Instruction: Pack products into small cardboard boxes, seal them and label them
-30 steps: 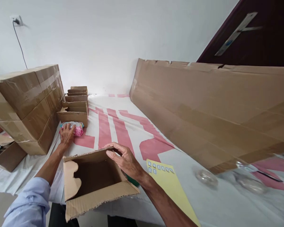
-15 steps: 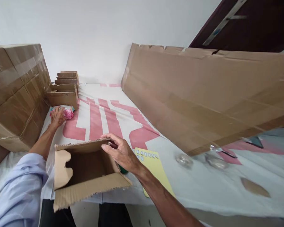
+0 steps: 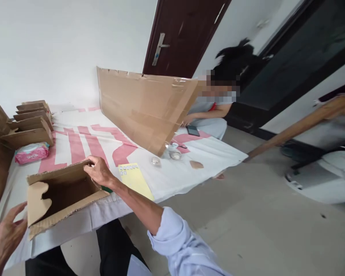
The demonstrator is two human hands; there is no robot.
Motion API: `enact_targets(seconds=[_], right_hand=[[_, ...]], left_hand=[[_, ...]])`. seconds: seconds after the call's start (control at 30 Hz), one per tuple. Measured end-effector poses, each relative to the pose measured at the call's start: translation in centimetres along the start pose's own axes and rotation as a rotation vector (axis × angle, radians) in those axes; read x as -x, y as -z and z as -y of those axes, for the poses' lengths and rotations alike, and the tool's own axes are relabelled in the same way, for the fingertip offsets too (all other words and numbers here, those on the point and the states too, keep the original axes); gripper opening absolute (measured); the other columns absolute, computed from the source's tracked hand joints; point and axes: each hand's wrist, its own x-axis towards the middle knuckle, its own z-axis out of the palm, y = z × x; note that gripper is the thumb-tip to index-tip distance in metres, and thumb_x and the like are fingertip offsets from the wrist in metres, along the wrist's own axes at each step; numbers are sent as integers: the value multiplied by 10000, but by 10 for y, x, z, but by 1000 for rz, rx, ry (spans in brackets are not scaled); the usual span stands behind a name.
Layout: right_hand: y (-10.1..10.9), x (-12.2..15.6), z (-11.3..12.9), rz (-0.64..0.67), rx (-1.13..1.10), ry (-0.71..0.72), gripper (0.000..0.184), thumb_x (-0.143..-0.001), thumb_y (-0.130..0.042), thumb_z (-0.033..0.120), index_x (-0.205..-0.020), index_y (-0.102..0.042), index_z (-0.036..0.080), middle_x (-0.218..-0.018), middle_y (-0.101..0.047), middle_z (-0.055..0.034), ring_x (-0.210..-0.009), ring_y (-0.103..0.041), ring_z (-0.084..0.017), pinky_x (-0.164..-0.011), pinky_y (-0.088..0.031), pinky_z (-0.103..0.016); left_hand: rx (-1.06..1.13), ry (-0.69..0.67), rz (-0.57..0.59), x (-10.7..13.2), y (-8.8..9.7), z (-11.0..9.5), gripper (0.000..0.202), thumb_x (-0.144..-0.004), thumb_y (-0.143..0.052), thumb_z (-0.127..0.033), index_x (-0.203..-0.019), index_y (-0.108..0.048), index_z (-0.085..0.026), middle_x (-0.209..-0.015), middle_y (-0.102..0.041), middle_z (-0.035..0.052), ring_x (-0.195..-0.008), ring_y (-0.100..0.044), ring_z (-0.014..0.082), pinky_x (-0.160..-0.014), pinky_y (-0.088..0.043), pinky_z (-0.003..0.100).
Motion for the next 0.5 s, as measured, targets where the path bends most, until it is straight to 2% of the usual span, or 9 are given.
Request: enact_targets(seconds=[0.07, 0.1, 0.2, 0.33, 0.4, 0.5], right_hand=[[15, -6, 1, -31, -31, 4, 62, -735, -563, 260, -741, -601, 212, -683, -580, 55, -670, -534, -133, -636, -409, -246], [26, -10, 3, -49, -38, 4, 66, -731, -569, 280, -716, -576, 216, -665, -555, 59, -648, -509, -129, -612, -392, -246], [65, -26, 9, -132, -32, 8, 105, -718, -591, 317, -710, -573, 214, -649, -533, 62, -627, -475, -125, -591, -371, -248], [112, -36, 16, -258, -7, 38, 146, -709, -622, 341, -762, -623, 205, -661, -546, 57, -667, -497, -137, -622, -393, -256], [122, -32, 15, -281, -5, 41, 169, -708, -636, 362, -773, -629, 206, -666, -549, 55, -675, -502, -141, -624, -395, -261], [116, -21, 9, -266, -17, 34, 197, -697, -655, 391, -761, -628, 206, -672, -561, 47, -683, -503, -146, -621, -393, -266]], left_hand=[[2, 105, -91, 17, -10, -12, 431, -666, -632, -640, -1001, -722, -383, -1037, -784, 51, -1000, -754, 455, -817, -678, 627], [-16, 114, -125, 23, -14, -18, 401, -668, -633, -654, -941, -720, -373, -1049, -781, 59, -1041, -746, 469, -894, -658, 655], [-111, 14, -161, 32, -24, -28, 351, -756, -595, -663, -881, -722, -360, -1132, -769, 84, -1183, -705, 483, -1095, -554, 690], [-141, -48, -166, 35, -30, -21, 370, -835, -567, -619, -937, -739, -307, -1170, -765, 126, -1171, -707, 455, -1081, -556, 677], [-140, -59, -174, 37, -32, -16, 396, -833, -584, -593, -990, -743, -266, -1191, -759, 152, -1166, -707, 439, -1072, -564, 653], [-111, -44, -177, 43, -33, -15, 437, -833, -633, -557, -1099, -728, -224, -1231, -744, 166, -1190, -701, 398, -1079, -572, 584]])
